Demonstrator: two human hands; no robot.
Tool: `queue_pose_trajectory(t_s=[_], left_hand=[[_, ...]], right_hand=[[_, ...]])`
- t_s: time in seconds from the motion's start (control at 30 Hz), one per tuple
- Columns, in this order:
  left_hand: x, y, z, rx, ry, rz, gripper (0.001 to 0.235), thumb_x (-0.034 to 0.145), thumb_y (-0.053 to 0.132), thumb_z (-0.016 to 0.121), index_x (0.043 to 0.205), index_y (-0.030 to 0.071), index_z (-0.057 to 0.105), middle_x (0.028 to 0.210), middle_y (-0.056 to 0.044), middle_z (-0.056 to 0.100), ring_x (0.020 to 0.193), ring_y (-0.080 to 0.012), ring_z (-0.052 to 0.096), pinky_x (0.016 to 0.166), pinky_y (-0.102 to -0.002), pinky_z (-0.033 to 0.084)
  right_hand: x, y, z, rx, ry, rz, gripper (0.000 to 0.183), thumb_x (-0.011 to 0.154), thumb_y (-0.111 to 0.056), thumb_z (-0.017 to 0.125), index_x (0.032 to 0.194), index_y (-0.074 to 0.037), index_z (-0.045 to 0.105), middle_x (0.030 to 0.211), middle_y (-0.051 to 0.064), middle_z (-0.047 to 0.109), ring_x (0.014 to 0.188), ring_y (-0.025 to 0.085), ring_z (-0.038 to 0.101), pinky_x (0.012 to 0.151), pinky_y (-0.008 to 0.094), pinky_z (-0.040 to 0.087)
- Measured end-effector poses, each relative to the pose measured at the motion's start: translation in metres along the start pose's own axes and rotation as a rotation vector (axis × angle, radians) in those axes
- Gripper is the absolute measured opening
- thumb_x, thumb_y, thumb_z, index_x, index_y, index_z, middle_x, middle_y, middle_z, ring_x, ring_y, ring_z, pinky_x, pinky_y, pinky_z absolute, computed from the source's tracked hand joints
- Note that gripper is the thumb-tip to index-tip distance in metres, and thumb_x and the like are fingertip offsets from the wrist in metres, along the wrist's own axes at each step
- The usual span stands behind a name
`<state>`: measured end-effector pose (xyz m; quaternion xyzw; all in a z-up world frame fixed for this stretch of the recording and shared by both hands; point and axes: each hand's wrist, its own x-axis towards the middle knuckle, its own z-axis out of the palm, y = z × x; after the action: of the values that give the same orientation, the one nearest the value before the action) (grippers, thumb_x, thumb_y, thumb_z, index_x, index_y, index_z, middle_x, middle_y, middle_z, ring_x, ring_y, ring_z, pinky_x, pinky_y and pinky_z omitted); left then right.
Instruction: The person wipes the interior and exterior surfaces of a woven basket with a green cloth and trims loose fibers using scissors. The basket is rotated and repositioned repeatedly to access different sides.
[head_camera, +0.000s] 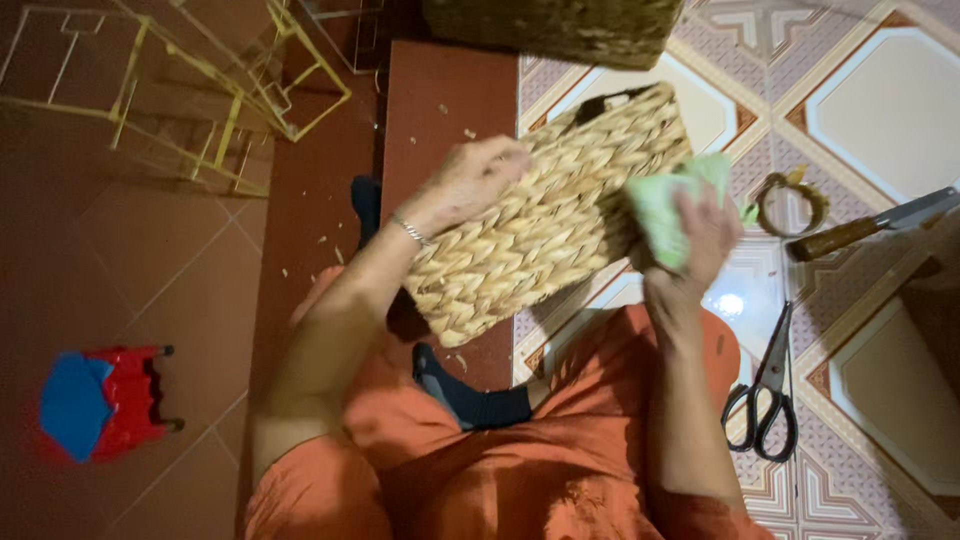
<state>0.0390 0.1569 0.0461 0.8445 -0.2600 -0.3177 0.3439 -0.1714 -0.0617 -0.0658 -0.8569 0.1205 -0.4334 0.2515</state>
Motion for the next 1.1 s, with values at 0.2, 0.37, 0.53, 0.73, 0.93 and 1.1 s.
queue_pose_trajectory(t_s=[0.2,0.37,0.53,0.73,0.93,1.1], left_hand=[[-0.093,-0.048,-0.036,0.143,0.407,0.272,0.034,0.107,0.031,0.058,0.128,0.006,0.066,0.110,-0.011,0.075,0.085,-0.0101,0.070,0.070,-0.023,0.056],[-0.116,-0.112,0.007,-0.262,0.321,0.233,0.023,0.108,0.020,0.059,0.106,0.000,0.069,0.087,-0.002,0.064,0.072,-0.0047,0.050,0.060,-0.026,0.041],[-0.101,-0.129,0.037,-0.262,0.534,0.310,0.038,0.108,0.020,0.060,0.076,-0.001,0.060,0.064,0.007,0.050,0.063,-0.0024,0.045,0.052,-0.028,0.038],[-0.086,-0.133,0.019,-0.299,0.584,0.269,0.037,0.107,0.024,0.059,0.080,-0.002,0.064,0.067,0.010,0.051,0.066,-0.0010,0.044,0.053,-0.026,0.039],[-0.084,-0.135,0.008,-0.310,0.576,0.227,0.041,0.108,0.024,0.060,0.077,-0.003,0.061,0.068,0.009,0.044,0.066,-0.0028,0.039,0.053,-0.027,0.035],[-0.093,-0.120,0.005,-0.119,0.686,0.247,0.041,0.109,0.026,0.061,0.083,-0.004,0.059,0.065,0.001,0.041,0.065,-0.0046,0.038,0.053,-0.029,0.037]], right_hand=[[0.012,0.002,0.004,0.037,-0.088,0.047,0.053,0.090,-0.020,0.084,0.138,-0.012,0.065,0.156,0.015,0.055,0.154,0.044,0.037,0.130,0.055,0.027],[0.015,0.007,0.012,0.024,-0.076,0.033,0.050,0.099,-0.018,0.089,0.141,-0.011,0.064,0.159,0.014,0.055,0.156,0.045,0.037,0.131,0.054,0.029],[0.020,0.005,0.023,-0.055,-0.055,-0.055,0.045,0.098,-0.016,0.087,0.137,-0.010,0.065,0.157,0.014,0.060,0.150,0.041,0.043,0.128,0.052,0.033],[0.005,-0.031,0.031,-0.051,-0.096,-0.169,0.047,0.087,-0.002,0.084,0.131,-0.011,0.073,0.123,0.011,0.073,0.111,0.029,0.066,0.110,0.046,0.041],[-0.055,-0.165,0.036,0.316,-0.316,-0.436,0.050,0.093,-0.006,0.079,0.140,-0.010,0.062,0.134,0.012,0.066,0.106,0.029,0.057,0.094,0.044,0.050],[-0.041,-0.183,0.017,0.233,-0.487,-0.607,0.051,0.090,-0.017,0.068,0.140,-0.024,0.062,0.151,0.006,0.057,0.130,0.034,0.054,0.089,0.043,0.049]])
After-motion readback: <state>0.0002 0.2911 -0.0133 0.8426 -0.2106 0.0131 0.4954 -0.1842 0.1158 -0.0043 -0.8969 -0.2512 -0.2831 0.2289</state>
